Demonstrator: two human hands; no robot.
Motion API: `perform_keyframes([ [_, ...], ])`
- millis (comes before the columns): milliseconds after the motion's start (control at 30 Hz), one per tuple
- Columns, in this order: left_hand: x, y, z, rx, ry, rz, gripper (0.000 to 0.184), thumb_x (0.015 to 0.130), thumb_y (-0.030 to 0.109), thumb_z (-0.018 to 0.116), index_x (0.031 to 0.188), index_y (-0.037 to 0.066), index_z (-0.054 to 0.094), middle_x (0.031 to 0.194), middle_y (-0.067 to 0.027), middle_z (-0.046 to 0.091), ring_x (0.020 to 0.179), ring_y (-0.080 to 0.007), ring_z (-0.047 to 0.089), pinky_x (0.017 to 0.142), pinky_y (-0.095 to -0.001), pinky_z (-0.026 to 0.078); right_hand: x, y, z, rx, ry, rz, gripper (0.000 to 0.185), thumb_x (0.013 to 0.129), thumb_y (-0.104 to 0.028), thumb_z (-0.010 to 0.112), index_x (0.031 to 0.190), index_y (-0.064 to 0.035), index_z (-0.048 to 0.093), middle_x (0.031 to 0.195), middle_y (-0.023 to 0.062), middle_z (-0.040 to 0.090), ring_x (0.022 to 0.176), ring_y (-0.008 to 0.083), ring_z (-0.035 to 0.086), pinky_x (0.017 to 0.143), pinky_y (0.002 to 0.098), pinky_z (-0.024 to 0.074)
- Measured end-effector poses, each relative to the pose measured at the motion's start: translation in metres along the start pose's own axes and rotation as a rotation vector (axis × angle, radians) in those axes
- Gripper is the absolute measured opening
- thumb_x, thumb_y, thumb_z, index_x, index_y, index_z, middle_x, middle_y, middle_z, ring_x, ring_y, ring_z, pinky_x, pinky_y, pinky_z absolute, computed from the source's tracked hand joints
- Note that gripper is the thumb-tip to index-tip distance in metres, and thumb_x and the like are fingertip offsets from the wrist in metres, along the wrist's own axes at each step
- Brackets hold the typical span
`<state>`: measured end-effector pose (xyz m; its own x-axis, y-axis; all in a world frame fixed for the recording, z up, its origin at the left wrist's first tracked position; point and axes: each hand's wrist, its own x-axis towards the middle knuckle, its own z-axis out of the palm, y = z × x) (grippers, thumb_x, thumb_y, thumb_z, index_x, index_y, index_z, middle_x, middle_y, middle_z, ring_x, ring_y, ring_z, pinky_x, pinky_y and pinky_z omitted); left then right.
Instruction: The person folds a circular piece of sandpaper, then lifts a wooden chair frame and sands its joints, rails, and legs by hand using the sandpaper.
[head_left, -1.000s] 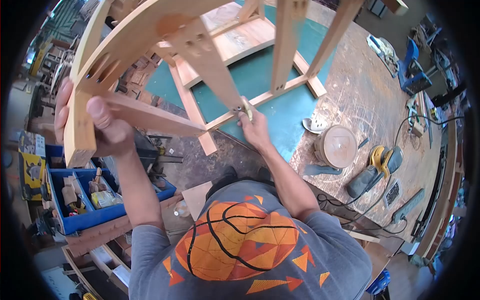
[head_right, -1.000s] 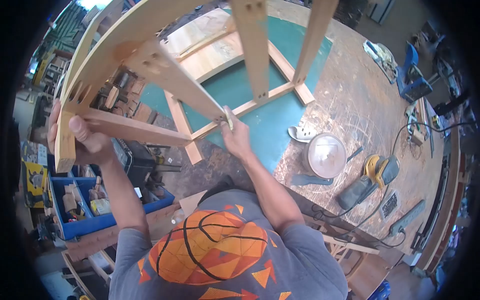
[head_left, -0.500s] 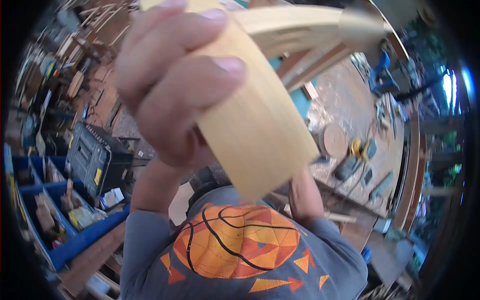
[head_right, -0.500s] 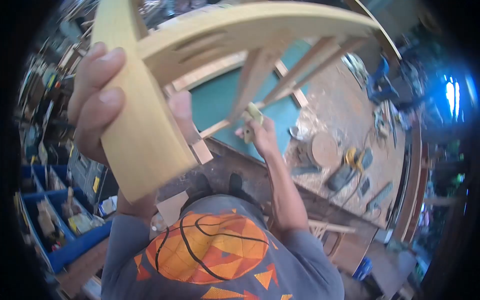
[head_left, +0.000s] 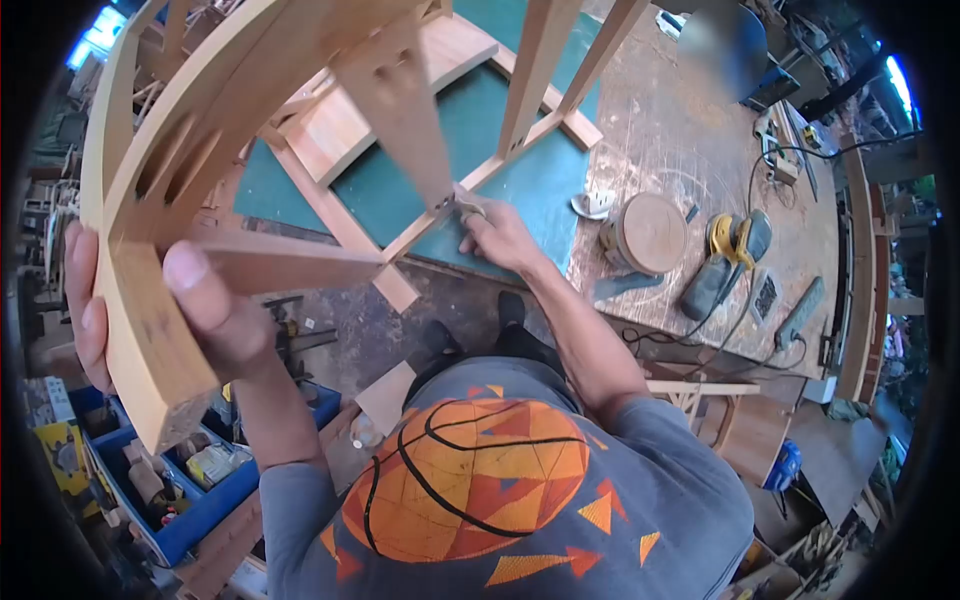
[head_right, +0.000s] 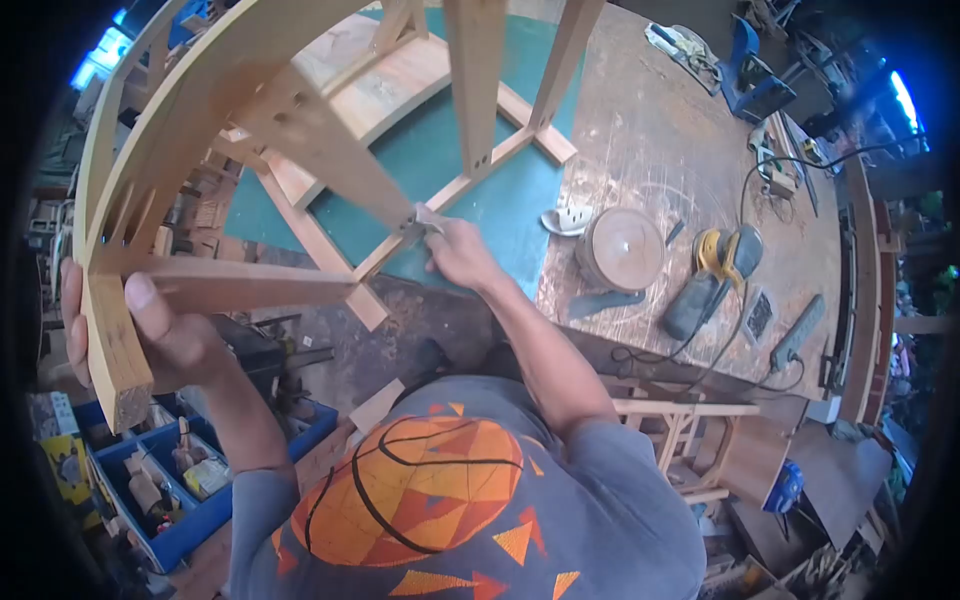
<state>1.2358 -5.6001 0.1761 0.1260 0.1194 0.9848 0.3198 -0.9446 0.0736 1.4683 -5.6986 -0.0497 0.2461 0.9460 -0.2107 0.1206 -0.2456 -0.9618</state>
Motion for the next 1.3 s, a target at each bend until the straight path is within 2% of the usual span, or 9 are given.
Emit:
perform_keyframes([
  [100,0.002,-0.007,-0.002,0.004,0.042,0.006,0.049,0.089,0.006,0.067,0.127,0.012,0.037,0.135,-0.0226,0.053,0.126,-0.0407,0.054,0.112,-0.0561,0.048,0.003,-0.056,-0.027,0.109,-0.088,-0.151,0.053,0.097,-0.014,0.050,0.148,-0.0006,0.053,0.101,0.0218,0.074,0.076,0.0247,0.074,0.079,0.0387,0.0576],
  [167,-0.003,-0.002,0.001,-0.001,0.104,-0.086,0.046,0.088,0.005,0.065,0.124,0.012,0.038,0.135,-0.0223,0.054,0.125,-0.0388,0.056,0.109,-0.0552,0.051,-0.003,-0.122,-0.044,0.141,-0.070,-0.552,0.049,0.098,-0.013,0.051,0.145,0.0010,0.055,0.111,0.0262,0.073,0.088,0.0362,0.075,0.085,0.0406,0.0571],
  [267,0.000,-0.003,0.007,-0.034,0.142,-0.134,0.044,0.087,0.005,0.065,0.122,0.011,0.039,0.134,-0.0217,0.055,0.125,-0.0364,0.057,0.108,-0.0542,0.052,-0.001,-0.130,-0.042,0.086,-0.029,-0.676,0.051,0.102,-0.011,0.049,0.152,-0.0042,0.050,0.096,0.0190,0.071,0.079,0.0182,0.071,0.077,0.0334,0.0569],
  [367,0.000,0.001,0.013,0.002,0.197,-0.068,0.040,0.088,0.005,0.065,0.120,0.003,0.041,0.129,-0.0269,0.060,0.113,-0.0357,0.064,0.095,-0.0481,0.061,0.015,-0.010,-0.012,-0.032,0.050,-0.496,0.054,0.100,-0.009,0.048,0.154,-0.0049,0.046,0.115,0.0271,0.069,0.089,0.0314,0.072,0.087,0.0424,0.0563],
  [500,0.001,0.010,0.014,0.144,0.128,-0.136,0.046,0.085,0.007,0.064,0.124,0.013,0.041,0.135,-0.0188,0.057,0.128,-0.0341,0.055,0.110,-0.0534,0.050,0.014,0.014,-0.034,-0.306,-0.107,-0.222,0.052,0.099,-0.013,0.053,0.150,-0.0052,0.050,0.137,0.0232,0.064,0.118,0.0442,0.064,0.099,0.0469,0.0524],
  [1000,0.004,0.015,0.017,0.129,0.150,-0.172,0.046,0.084,0.011,0.061,0.125,0.019,0.041,0.138,-0.0139,0.054,0.137,-0.0343,0.047,0.116,-0.0565,0.043,0.003,-0.128,-0.038,0.088,0.132,-0.956,0.044,0.100,-0.007,0.058,0.143,0.0027,0.058,0.141,0.0230,0.062,0.137,0.0398,0.053,0.114,0.0447,0.0407],
  [1100,0.002,0.014,0.016,0.067,0.143,-0.187,0.046,0.084,0.011,0.060,0.125,0.019,0.041,0.138,-0.0134,0.053,0.138,-0.0351,0.047,0.118,-0.0572,0.042,0.015,-0.017,-0.019,-0.218,0.171,-0.705,0.046,0.095,-0.009,0.061,0.139,0.0046,0.059,0.138,0.0216,0.064,0.132,0.0402,0.055,0.113,0.0533,0.0384],
  [1233,0.002,0.013,0.016,0.000,0.132,-0.160,0.047,0.083,0.012,0.060,0.126,0.020,0.041,0.139,-0.0134,0.052,0.136,-0.0350,0.049,0.118,-0.0568,0.045,-0.001,-0.043,-0.018,-0.230,0.199,-0.523,0.046,0.096,-0.011,0.059,0.140,0.0039,0.058,0.131,0.0199,0.068,0.132,0.0396,0.055,0.110,0.0530,0.0393],
  [1300,0.002,0.011,0.018,0.001,0.159,-0.175,0.048,0.083,0.012,0.061,0.126,0.019,0.042,0.138,-0.0145,0.053,0.135,-0.0344,0.050,0.116,-0.0559,0.047,-0.002,-0.108,-0.038,-0.037,0.200,-0.910,0.043,0.099,-0.013,0.055,0.139,0.0035,0.058,0.125,0.0182,0.070,0.131,0.0385,0.056,0.108,0.0526,0.0399],
])
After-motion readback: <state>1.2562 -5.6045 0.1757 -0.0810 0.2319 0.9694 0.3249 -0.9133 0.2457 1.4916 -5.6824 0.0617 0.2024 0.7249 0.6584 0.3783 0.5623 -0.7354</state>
